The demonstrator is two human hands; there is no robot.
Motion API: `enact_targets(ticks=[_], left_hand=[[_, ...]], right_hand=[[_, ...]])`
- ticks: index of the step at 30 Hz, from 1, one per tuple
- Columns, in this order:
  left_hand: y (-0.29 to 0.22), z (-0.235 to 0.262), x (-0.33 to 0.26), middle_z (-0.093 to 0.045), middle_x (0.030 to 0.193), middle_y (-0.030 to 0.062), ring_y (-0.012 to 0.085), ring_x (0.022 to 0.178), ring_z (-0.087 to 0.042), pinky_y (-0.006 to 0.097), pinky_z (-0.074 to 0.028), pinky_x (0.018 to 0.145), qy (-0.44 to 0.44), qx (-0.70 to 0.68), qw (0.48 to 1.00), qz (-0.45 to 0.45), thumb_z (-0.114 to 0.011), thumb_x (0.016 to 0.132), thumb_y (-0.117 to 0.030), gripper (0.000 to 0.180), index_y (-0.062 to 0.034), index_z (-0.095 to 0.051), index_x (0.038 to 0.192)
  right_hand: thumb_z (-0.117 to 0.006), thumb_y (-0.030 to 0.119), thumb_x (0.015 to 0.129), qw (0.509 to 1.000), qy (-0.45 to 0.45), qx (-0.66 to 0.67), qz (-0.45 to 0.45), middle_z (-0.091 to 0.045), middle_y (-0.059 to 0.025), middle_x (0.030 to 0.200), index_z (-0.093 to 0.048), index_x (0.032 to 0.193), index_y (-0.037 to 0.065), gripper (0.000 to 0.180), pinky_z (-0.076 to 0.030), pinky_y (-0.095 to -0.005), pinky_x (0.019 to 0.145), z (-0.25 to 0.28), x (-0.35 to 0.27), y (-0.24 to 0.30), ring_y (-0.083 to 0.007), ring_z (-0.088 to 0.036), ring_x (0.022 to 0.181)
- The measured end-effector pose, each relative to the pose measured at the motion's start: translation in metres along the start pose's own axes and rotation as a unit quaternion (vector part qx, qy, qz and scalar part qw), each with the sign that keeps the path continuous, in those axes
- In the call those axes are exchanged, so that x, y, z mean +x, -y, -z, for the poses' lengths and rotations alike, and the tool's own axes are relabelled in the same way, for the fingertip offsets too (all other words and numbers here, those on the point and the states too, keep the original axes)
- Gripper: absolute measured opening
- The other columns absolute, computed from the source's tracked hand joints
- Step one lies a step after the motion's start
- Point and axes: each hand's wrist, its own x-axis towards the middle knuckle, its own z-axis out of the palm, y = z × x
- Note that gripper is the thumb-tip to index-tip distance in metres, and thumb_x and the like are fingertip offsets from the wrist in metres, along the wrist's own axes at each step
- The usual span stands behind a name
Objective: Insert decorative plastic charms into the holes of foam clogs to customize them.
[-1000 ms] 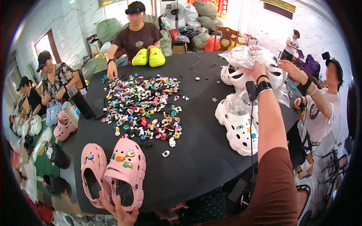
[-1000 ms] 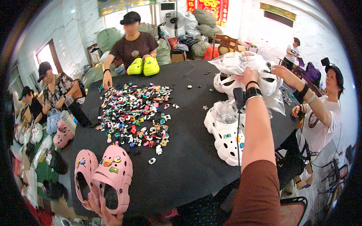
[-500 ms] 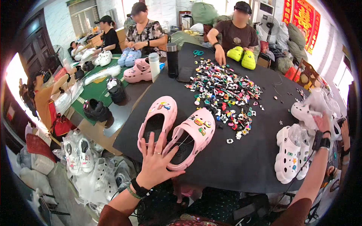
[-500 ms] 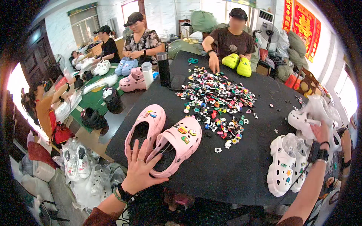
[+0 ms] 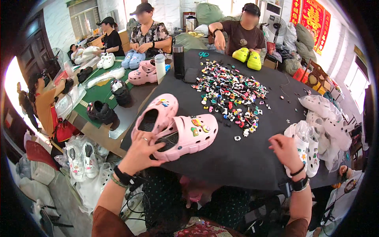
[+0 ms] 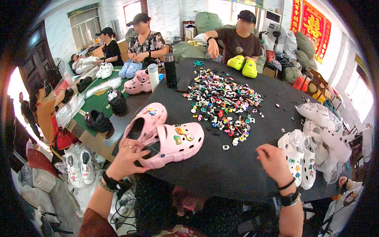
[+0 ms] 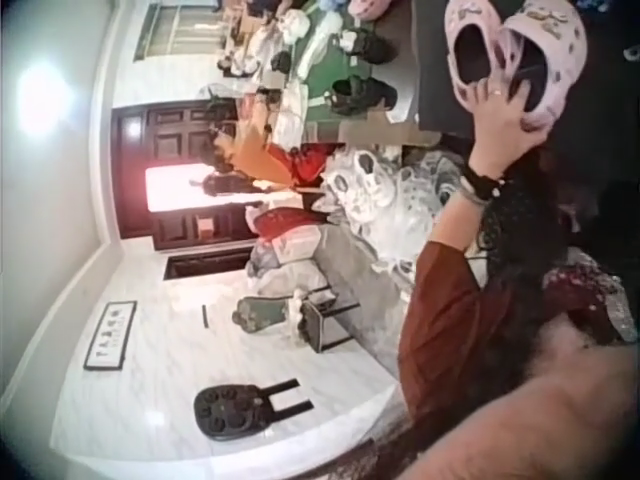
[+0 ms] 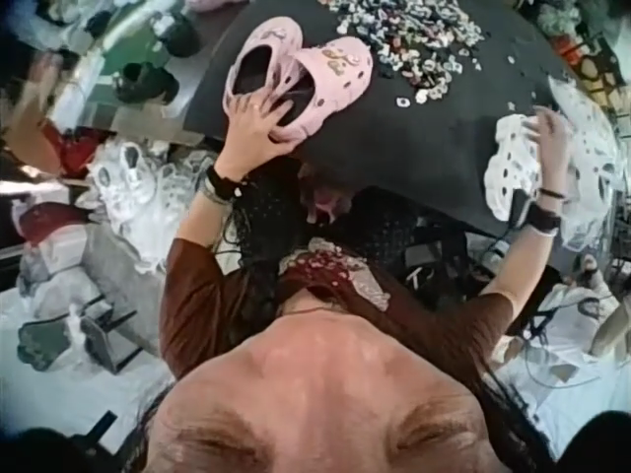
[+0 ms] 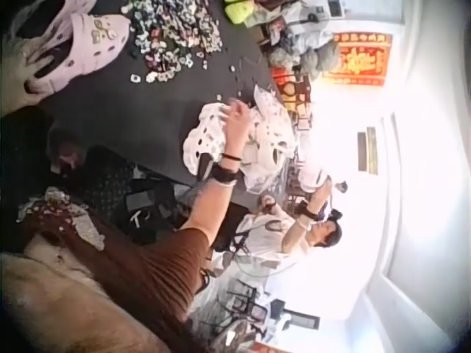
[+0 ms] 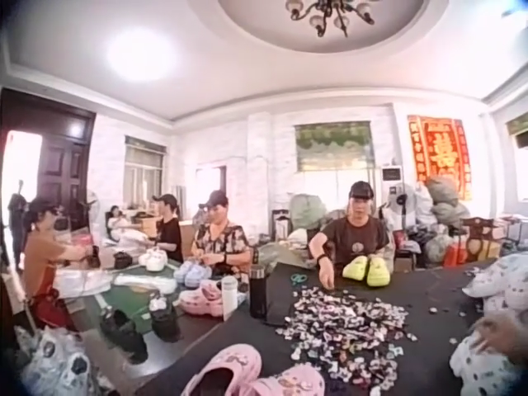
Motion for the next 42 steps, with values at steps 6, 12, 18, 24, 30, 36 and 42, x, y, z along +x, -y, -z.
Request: enact_targets(ticks=[6, 12, 18, 24, 30, 36, 42], left_hand=[[0.063, 0.045, -0.032, -0.053, 0.096, 0.0090, 0.0318, 0.098, -0.052, 0.044, -0.042, 0.087, -0.070, 0.081, 0.994, 0.037, -0.075, 0.057, -0.009, 0.024, -0.0099, -0.070, 0.080], [0.063, 0.032, -0.046, -0.052, 0.115, 0.0189, 0.0355, 0.112, -0.049, 0.041, -0.045, 0.087, -0.046, 0.092, 0.993, 0.061, -0.063, 0.073, 0.004, 0.044, -0.0090, -0.064, 0.115], [0.078, 0.027, -0.039, -0.061, 0.103, 0.0206, 0.0372, 0.101, -0.058, 0.044, -0.048, 0.082, 0.001, 0.082, 0.980, 0.179, -0.074, 0.069, -0.017, 0.052, 0.0010, -0.057, 0.114], [0.111, 0.001, -0.025, -0.062, 0.083, 0.0194, 0.0384, 0.086, -0.060, 0.046, -0.048, 0.076, 0.037, 0.102, 0.978, 0.176, -0.067, 0.073, -0.009, 0.019, 0.0019, -0.061, 0.088], [0.102, 0.008, 0.028, -0.060, 0.084, 0.0176, 0.0384, 0.085, -0.059, 0.047, -0.046, 0.075, 0.006, 0.054, 0.994, 0.095, -0.066, 0.071, -0.007, 0.020, -0.0018, -0.064, 0.090], [0.117, -0.028, 0.054, -0.059, 0.084, 0.0135, 0.0336, 0.087, -0.058, 0.044, -0.043, 0.079, 0.013, 0.026, 0.999, 0.020, -0.068, 0.071, -0.009, 0.019, -0.0043, -0.065, 0.090], [0.103, -0.021, 0.055, -0.059, 0.110, 0.0129, 0.0324, 0.111, -0.052, 0.053, -0.036, 0.098, 0.106, 0.125, 0.984, 0.076, -0.062, 0.076, -0.004, 0.053, -0.0084, -0.052, 0.128]], right_hand=[[-0.062, 0.011, 0.085, 0.994, 0.095, -0.014, 0.048, -0.066, -0.0181, 0.076, -0.067, 0.091, 0.000, 0.013, -0.051, -0.0368, 0.062, -0.043, 0.006, 0.007, -0.0315, -0.066, 0.068], [-0.060, 0.014, 0.085, 0.983, 0.147, -0.071, 0.079, -0.066, -0.0181, 0.078, -0.065, 0.088, 0.000, 0.015, -0.053, -0.0402, 0.066, -0.089, 0.039, 0.017, -0.0342, -0.066, 0.073], [-0.066, 0.020, 0.086, 0.985, 0.141, -0.016, 0.100, -0.061, -0.0196, 0.108, -0.056, 0.112, 0.000, 0.035, -0.052, -0.0401, 0.076, -0.125, 0.050, 0.042, -0.0319, -0.064, 0.084], [-0.080, 0.045, 0.073, 0.974, 0.204, 0.078, 0.061, -0.039, -0.0232, 0.142, -0.024, 0.146, 0.000, 0.102, -0.050, -0.0387, 0.091, -0.149, 0.077, 0.049, -0.0333, -0.057, 0.112], [-0.086, 0.025, 0.069, 0.961, 0.210, 0.140, 0.109, -0.052, -0.0145, 0.132, -0.028, 0.146, 0.008, 0.098, -0.049, -0.0345, 0.092, -0.172, 0.087, 0.045, -0.0246, -0.056, 0.116], [-0.085, 0.022, 0.070, 0.966, 0.198, 0.145, 0.082, -0.056, -0.0136, 0.128, -0.030, 0.145, 0.008, 0.094, -0.050, -0.0332, 0.088, -0.176, 0.069, 0.062, -0.0242, -0.058, 0.112], [-0.084, 0.025, 0.070, 0.962, 0.181, 0.190, 0.076, -0.056, -0.0204, 0.128, -0.027, 0.145, 0.003, 0.097, -0.050, -0.0367, 0.092, -0.171, 0.059, 0.072, -0.0299, -0.059, 0.114]])
